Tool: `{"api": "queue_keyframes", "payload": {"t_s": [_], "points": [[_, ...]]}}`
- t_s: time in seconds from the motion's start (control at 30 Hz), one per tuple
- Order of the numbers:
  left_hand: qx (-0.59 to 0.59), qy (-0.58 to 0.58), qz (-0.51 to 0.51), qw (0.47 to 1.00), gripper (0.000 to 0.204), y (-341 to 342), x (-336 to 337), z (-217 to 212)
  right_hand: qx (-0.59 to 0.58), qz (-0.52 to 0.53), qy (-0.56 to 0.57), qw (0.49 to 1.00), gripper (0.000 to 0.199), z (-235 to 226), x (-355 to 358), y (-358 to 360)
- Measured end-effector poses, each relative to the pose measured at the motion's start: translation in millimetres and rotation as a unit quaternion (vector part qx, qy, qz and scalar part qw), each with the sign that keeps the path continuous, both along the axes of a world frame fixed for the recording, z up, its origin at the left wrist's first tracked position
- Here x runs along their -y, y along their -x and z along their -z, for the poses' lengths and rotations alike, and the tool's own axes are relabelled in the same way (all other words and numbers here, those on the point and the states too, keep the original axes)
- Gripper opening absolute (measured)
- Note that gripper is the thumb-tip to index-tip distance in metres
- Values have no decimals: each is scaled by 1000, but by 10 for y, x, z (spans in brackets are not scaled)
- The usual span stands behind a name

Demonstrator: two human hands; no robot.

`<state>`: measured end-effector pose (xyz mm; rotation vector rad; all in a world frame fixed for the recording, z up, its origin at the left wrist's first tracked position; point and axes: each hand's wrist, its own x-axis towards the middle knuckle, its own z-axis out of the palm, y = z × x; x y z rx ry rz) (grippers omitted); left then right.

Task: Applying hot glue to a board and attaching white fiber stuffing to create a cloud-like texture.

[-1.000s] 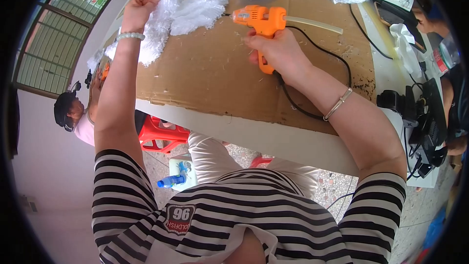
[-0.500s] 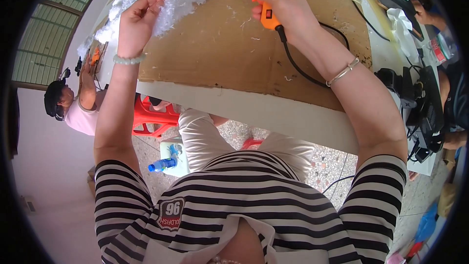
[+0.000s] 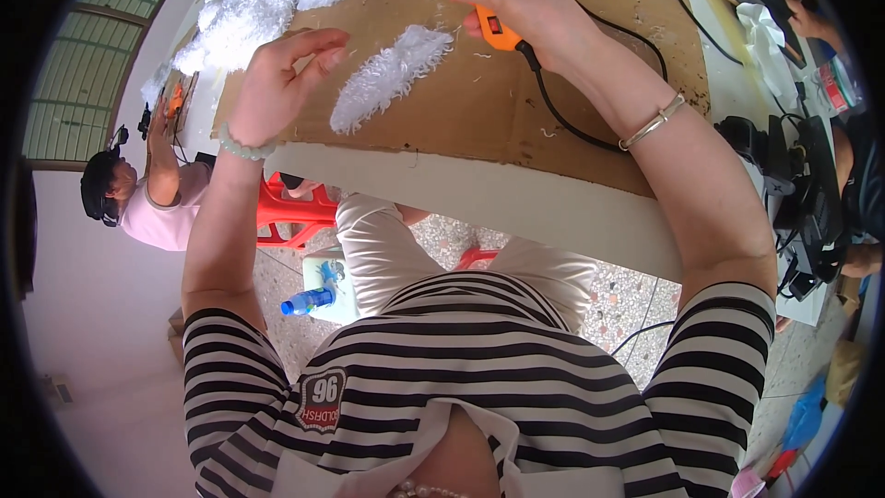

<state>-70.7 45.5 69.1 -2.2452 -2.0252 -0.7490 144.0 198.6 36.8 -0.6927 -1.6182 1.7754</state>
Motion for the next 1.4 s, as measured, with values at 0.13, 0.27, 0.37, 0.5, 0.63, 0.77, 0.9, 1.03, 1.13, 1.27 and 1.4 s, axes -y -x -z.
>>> {"api": "queue_keyframes", "payload": {"t_s": [0.13,0.27,0.37,0.5,0.63,0.77,0.9,1.03,1.13,1.27,1.4], "points": [[0,34,9,999,27,-110,-106,158,29,-39,-13,999,26,-27,71,-6],[-47,-9,75,996,21,-197,-149,272,41,-71,-24,996,28,32,9,2],[-63,-10,80,995,16,-329,-83,220,9,-92,-34,995,29,43,11,-2],[-226,-139,155,952,15,-441,30,238,43,-129,-61,989,30,34,62,12],[-255,-135,167,943,23,-559,171,334,98,-150,-80,981,29,13,113,14],[-249,-105,137,953,28,-663,280,360,71,-166,-124,976,26,112,127,34],[-133,-126,86,979,30,-616,337,357,115,-151,-218,957,23,78,201,23],[117,-35,-43,992,34,-537,419,395,112,-123,-235,958,25,140,201,50],[53,-98,7,994,36,-506,381,445,166,-136,-199,956,20,12,271,-14],[-15,-121,9,993,38,-555,336,416,148,-116,-201,961,20,109,285,14],[88,-99,-26,991,40,-489,385,401,89,-112,-178,974,22,135,279,30]]}}
